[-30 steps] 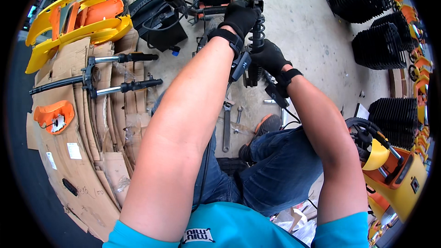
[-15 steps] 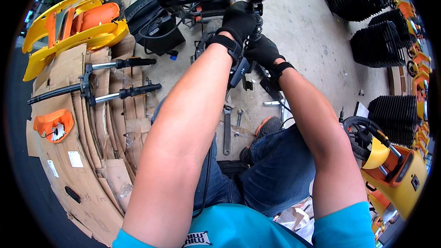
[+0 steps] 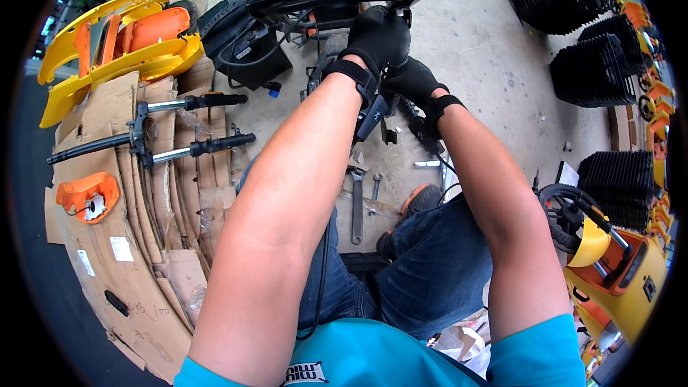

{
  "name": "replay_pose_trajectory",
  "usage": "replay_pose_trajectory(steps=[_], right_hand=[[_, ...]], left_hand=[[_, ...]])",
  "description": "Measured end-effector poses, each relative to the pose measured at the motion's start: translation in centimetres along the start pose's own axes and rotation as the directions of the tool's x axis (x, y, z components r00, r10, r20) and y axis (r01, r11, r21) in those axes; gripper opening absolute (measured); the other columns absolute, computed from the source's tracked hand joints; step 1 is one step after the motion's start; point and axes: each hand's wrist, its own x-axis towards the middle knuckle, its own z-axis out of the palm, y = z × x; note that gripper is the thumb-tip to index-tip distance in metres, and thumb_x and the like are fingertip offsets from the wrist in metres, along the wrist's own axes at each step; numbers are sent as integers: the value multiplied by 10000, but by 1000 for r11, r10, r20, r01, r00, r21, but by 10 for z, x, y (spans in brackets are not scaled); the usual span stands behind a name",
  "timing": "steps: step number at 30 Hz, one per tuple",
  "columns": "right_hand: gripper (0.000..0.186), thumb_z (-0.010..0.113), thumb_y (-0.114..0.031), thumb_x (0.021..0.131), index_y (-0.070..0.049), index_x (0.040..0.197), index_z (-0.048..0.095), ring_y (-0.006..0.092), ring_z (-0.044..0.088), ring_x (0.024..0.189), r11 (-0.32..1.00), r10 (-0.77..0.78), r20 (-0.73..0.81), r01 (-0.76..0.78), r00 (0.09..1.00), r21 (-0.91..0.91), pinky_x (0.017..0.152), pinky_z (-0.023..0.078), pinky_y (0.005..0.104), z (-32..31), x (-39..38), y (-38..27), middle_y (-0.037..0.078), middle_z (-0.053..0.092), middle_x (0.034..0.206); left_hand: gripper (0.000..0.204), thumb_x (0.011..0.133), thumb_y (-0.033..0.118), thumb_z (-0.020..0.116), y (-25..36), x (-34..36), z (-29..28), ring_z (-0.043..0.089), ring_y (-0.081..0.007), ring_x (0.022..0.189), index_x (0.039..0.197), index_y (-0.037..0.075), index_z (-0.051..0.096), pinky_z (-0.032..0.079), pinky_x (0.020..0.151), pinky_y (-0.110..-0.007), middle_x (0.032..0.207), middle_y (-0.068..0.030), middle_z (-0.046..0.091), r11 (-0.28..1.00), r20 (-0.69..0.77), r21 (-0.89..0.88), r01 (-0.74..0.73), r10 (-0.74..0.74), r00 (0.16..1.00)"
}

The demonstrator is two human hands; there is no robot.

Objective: The person installs a rear shock absorber onto a vehicle frame by hand, aligning the component with the upper mount and inserting a bolt to secure it.

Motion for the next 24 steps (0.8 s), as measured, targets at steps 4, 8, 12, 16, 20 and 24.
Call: replay_pose_trajectory(steps=[4,8,12,16,20,24], right_hand=[[439,768,-252,677,-97,1078,681,293,675,967,1000,-1,27,1,1000,-1,859,513,371,-3,-3,-2,132,714,1013],[393,755,-254,686,-90,1037,688,288,681,936,1000,17,16,-17,1000,1,843,514,370,-6,-5,-6,131,717,970],[344,752,-242,683,-79,978,685,294,686,891,1000,9,-10,-9,1000,-8,814,517,373,-6,-11,-14,129,720,910],[496,777,-258,680,-72,1111,616,337,659,1005,999,5,-105,-1,994,35,870,511,397,-4,-8,-5,169,694,1043],[568,797,-277,672,-75,1155,577,344,648,1029,999,-5,-136,9,991,31,889,507,406,-4,-12,-13,170,683,1070],[554,804,-284,672,-78,1138,586,345,649,1024,999,-12,-144,19,990,50,887,508,406,-8,-12,-10,169,684,1053]], left_hand=[[292,739,125,744,4,-8,-5,689,-250,850,1009,20,709,540,775,-338,937,-140,728,997,-11,-79,-4,3,1000],[319,709,107,725,1,-6,-5,701,-289,857,1013,14,695,554,768,-356,928,-182,716,997,-8,-66,-45,45,999],[332,713,117,728,-3,-6,-4,699,-272,866,1028,20,693,550,781,-350,929,-172,717,978,8,-207,-33,35,999],[323,779,61,716,-2,-5,-5,662,-195,927,1088,-23,673,517,849,-308,1035,-115,713,977,55,-213,15,-4,998],[312,789,61,708,6,-9,-10,663,-194,934,1089,-18,674,515,849,-307,1042,-111,715,988,61,-144,49,-41,997],[312,806,58,696,14,-10,-14,661,-185,942,1109,-14,669,512,852,-306,1046,-100,714,999,101,-37,-6,9,995]])
